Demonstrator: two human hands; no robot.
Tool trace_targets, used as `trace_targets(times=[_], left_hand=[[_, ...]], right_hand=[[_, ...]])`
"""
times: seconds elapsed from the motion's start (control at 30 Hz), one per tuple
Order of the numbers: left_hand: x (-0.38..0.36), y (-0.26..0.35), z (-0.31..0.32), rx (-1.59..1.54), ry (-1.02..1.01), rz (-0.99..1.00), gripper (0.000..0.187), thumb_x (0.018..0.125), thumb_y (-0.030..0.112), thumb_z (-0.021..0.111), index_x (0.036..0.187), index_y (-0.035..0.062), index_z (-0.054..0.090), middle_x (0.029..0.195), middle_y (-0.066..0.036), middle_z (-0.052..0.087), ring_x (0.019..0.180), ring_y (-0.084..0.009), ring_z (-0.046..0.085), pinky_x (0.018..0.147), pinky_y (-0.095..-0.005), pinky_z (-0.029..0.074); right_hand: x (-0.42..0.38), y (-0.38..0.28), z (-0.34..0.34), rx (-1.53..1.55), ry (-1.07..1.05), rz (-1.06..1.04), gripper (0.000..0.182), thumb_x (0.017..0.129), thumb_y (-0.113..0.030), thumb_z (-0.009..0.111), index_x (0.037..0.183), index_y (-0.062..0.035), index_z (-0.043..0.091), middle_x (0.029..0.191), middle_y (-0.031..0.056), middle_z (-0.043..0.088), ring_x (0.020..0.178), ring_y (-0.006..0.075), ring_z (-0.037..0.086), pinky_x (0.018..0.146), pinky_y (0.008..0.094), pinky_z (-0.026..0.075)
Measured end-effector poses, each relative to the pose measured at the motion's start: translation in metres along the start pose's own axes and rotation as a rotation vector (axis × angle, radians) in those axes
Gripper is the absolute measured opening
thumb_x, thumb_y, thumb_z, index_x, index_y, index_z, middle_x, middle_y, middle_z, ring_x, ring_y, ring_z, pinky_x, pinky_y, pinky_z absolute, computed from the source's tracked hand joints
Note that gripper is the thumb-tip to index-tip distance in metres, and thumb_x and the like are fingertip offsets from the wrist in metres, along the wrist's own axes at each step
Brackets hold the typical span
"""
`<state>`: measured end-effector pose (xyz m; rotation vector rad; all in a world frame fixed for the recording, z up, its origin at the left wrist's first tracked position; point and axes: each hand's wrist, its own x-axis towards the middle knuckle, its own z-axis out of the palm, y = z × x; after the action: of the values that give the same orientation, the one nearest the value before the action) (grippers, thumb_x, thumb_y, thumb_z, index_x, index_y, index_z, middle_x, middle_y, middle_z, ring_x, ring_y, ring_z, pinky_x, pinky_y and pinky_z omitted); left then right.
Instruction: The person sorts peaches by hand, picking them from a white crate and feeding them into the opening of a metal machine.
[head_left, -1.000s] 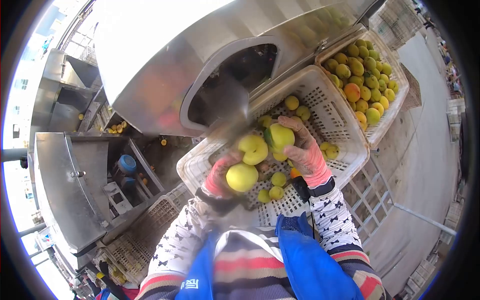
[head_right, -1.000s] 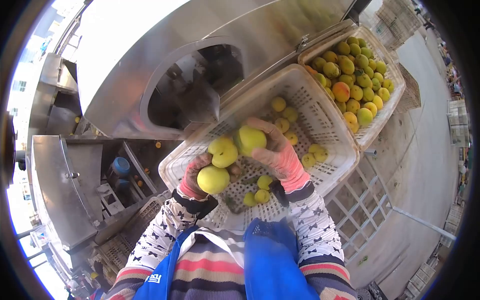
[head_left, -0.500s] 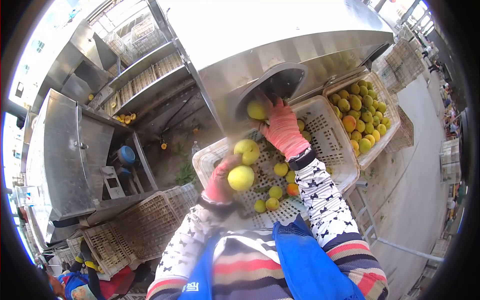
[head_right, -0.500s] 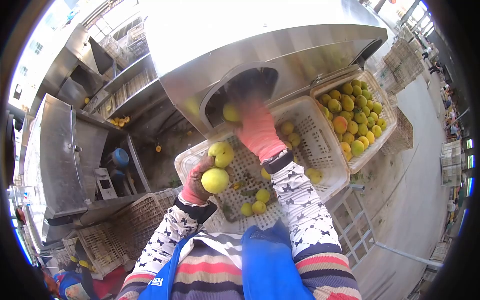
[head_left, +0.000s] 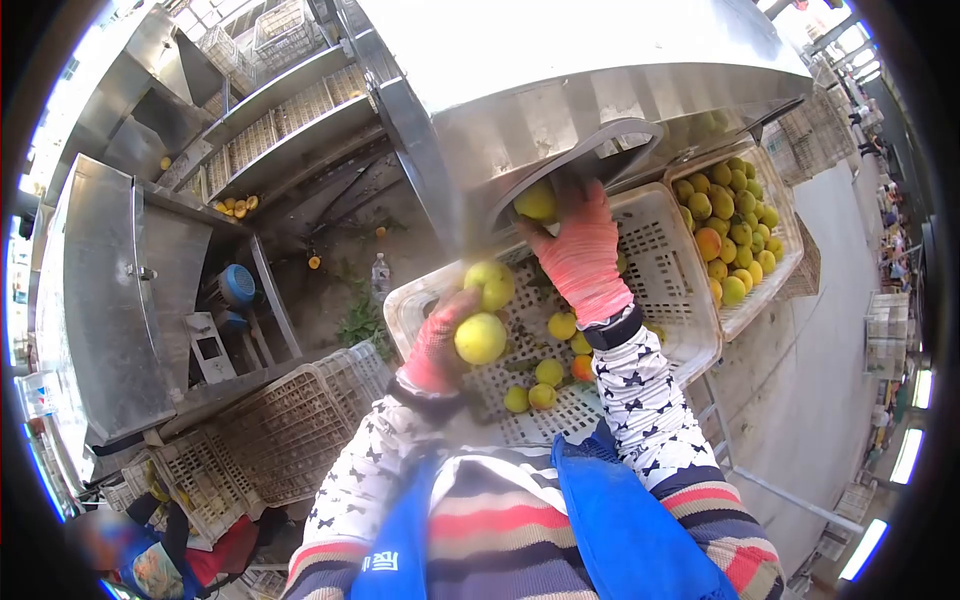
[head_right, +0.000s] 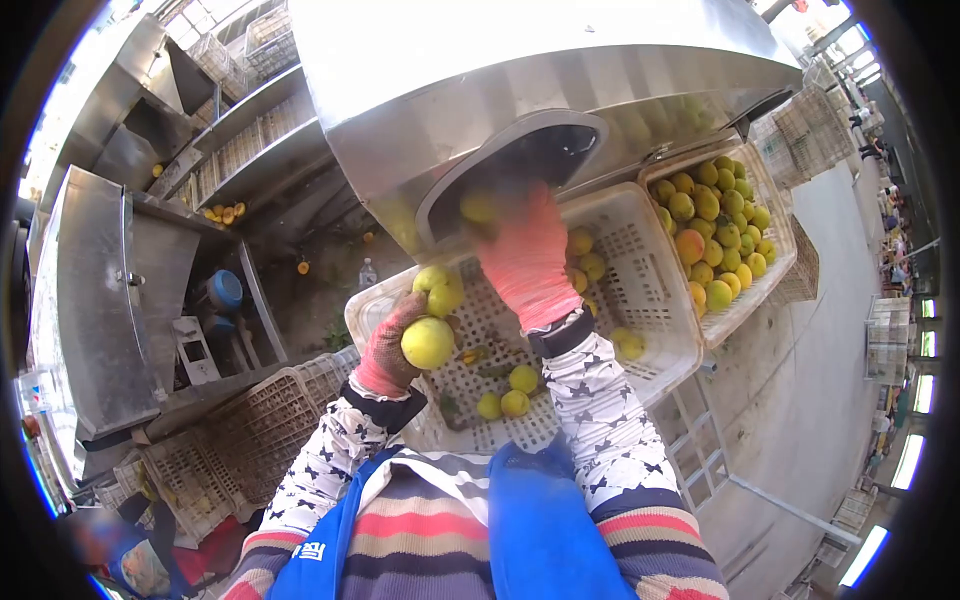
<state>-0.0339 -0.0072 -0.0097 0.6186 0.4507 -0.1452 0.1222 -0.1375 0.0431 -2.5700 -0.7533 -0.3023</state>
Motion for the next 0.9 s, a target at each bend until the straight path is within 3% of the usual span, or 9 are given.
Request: trace_targets(times=[0.23, 0.37, 0.43, 0.5, 0.57, 0.63, 0.7, 0.8, 0.9], left_hand=[[0.015, 0.000, 0.000, -0.055, -0.004, -0.101, 0.061, 0.092, 0.030, 0.064, 0.144, 0.0131, 0.039, 0.123, -0.006, 0.057, 0.102, -0.0170, 0.062, 0.082, -0.0324, 0.055], [0.023, -0.021, -0.017, 0.788, -0.148, 0.377, 0.062, 0.091, 0.001, 0.062, 0.146, 0.0125, 0.037, 0.128, -0.009, 0.057, 0.110, -0.0165, 0.060, 0.087, -0.0310, 0.054], [0.029, -0.017, -0.009, 0.448, -0.166, 0.179, 0.063, 0.090, 0.001, 0.063, 0.146, 0.0128, 0.038, 0.128, -0.009, 0.057, 0.110, -0.0168, 0.060, 0.088, -0.0308, 0.053], [0.030, -0.013, -0.003, 0.520, -0.205, 0.271, 0.063, 0.089, 0.000, 0.064, 0.146, 0.0121, 0.038, 0.128, -0.009, 0.057, 0.109, -0.0169, 0.060, 0.088, -0.0306, 0.053], [0.023, -0.008, 0.007, 1.013, -0.270, 0.643, 0.064, 0.088, -0.002, 0.064, 0.145, 0.0105, 0.039, 0.126, -0.009, 0.057, 0.107, -0.0168, 0.060, 0.087, -0.0304, 0.053], [0.027, 0.007, 0.020, 0.215, -0.236, 0.043, 0.063, 0.087, -0.003, 0.065, 0.144, 0.0100, 0.040, 0.125, -0.008, 0.057, 0.106, -0.0162, 0.060, 0.089, -0.0311, 0.053], [0.031, 0.008, 0.019, -0.033, -0.166, -0.148, 0.052, 0.090, 0.014, 0.061, 0.139, 0.0078, 0.045, 0.125, -0.011, 0.058, 0.108, -0.0206, 0.060, 0.091, -0.0342, 0.052], [0.037, -0.010, 0.008, 0.170, -0.125, 0.098, 0.055, 0.098, 0.047, 0.051, 0.133, 0.0038, 0.051, 0.127, -0.016, 0.058, 0.116, -0.0300, 0.058, 0.097, -0.0413, 0.049], [0.041, -0.014, 0.010, -0.407, -0.103, 0.006, 0.047, 0.099, 0.037, 0.050, 0.134, 0.0041, 0.049, 0.129, -0.014, 0.057, 0.123, -0.0307, 0.053, 0.106, -0.0482, 0.041]], right_hand=[[0.020, -0.009, 0.028, 0.032, 0.122, 0.030, 0.042, 0.081, -0.028, 0.068, 0.111, 0.0001, 0.060, 0.112, 0.0219, 0.058, 0.109, 0.0382, 0.054, 0.092, 0.0447, 0.048], [0.019, 0.011, -0.012, 0.435, 0.144, 0.006, 0.052, 0.077, -0.030, 0.075, 0.115, 0.0014, 0.060, 0.115, 0.0194, 0.059, 0.104, 0.0368, 0.056, 0.094, 0.0428, 0.046], [-0.009, 0.017, -0.023, 0.637, 0.057, -0.020, 0.060, 0.076, -0.033, 0.077, 0.122, 0.0001, 0.058, 0.118, 0.0190, 0.058, 0.103, 0.0343, 0.057, 0.093, 0.0419, 0.047], [-0.033, 0.020, -0.029, 0.739, -0.168, -0.072, 0.071, 0.073, -0.037, 0.081, 0.130, -0.0038, 0.054, 0.120, 0.0185, 0.058, 0.106, 0.0296, 0.058, 0.091, 0.0401, 0.048], [-0.049, 0.022, -0.025, 0.732, -0.283, -0.080, 0.077, 0.071, -0.038, 0.083, 0.134, -0.0068, 0.052, 0.121, 0.0187, 0.057, 0.108, 0.0285, 0.059, 0.089, 0.0393, 0.049], [-0.050, 0.019, -0.019, 0.671, -0.211, -0.041, 0.075, 0.071, -0.037, 0.083, 0.133, -0.0075, 0.052, 0.122, 0.0196, 0.057, 0.108, 0.0319, 0.060, 0.088, 0.0401, 0.051], [-0.031, 0.008, -0.022, 0.378, -0.016, 0.008, 0.072, 0.072, -0.036, 0.082, 0.131, -0.0079, 0.053, 0.121, 0.0205, 0.057, 0.106, 0.0353, 0.060, 0.086, 0.0416, 0.051], [0.009, -0.005, 0.002, 0.053, 0.075, 0.109, 0.059, 0.072, -0.030, 0.079, 0.120, -0.0064, 0.057, 0.113, 0.0177, 0.058, 0.102, 0.0376, 0.058, 0.084, 0.0422, 0.052], [0.032, -0.017, 0.011, 0.068, 0.111, 0.072, 0.056, 0.071, -0.032, 0.078, 0.116, -0.0049, 0.058, 0.108, 0.0136, 0.060, 0.105, 0.0346, 0.055, 0.087, 0.0415, 0.050]])
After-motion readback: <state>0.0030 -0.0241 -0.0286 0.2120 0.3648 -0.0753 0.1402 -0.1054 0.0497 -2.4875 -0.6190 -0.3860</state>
